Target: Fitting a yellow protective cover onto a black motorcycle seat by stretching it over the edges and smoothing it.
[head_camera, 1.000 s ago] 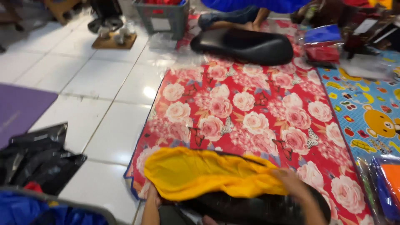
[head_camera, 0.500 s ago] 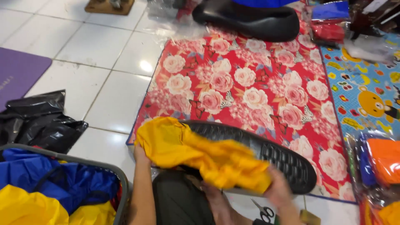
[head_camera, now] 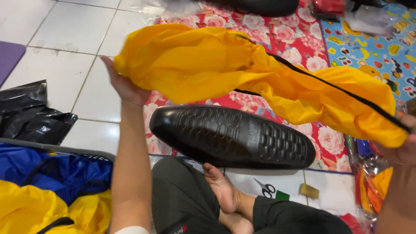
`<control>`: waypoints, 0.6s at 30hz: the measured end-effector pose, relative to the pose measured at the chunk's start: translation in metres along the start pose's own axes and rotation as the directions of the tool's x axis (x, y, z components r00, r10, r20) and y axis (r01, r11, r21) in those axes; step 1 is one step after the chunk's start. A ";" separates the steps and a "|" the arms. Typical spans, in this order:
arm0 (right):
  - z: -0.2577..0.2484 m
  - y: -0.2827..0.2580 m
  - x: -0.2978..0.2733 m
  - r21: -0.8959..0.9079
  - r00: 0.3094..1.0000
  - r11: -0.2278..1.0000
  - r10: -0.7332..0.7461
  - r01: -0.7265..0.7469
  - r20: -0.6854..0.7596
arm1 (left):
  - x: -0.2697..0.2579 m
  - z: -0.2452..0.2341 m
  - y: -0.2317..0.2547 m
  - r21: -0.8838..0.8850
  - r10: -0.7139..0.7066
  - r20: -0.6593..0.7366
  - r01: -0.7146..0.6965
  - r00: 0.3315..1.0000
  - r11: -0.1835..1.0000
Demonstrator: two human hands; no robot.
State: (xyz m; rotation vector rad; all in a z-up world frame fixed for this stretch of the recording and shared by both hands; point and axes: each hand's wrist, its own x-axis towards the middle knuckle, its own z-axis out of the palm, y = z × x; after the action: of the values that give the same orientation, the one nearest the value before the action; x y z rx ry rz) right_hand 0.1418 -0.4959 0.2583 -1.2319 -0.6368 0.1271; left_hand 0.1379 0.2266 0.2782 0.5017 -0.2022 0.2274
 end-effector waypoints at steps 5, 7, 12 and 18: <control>-0.001 -0.008 0.003 -0.988 0.887 -0.143 0.445 -0.060 -0.119 | 0.032 -0.059 0.045 0.312 -0.227 0.095 0.187 0.969 0.931; -0.028 0.012 -0.003 -0.756 0.784 -0.643 0.530 0.123 -0.323 | 0.018 -0.061 0.058 0.446 -0.339 0.085 0.269 0.937 0.854; -0.027 0.015 -0.032 -0.398 0.971 -0.888 0.188 0.232 0.146 | -0.011 -0.009 0.072 0.102 -0.570 0.263 -0.610 0.779 -0.786; 0.031 0.012 -0.015 -0.733 0.943 -0.612 0.310 0.296 0.121 | -0.024 -0.047 0.085 -0.160 -0.442 0.049 -0.429 0.896 -0.889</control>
State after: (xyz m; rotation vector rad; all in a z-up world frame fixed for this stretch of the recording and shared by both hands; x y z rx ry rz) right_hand 0.1161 -0.4719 0.2476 -3.4288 -1.1131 -0.5143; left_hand 0.0985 0.3183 0.2702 -2.4308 0.2842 -0.1916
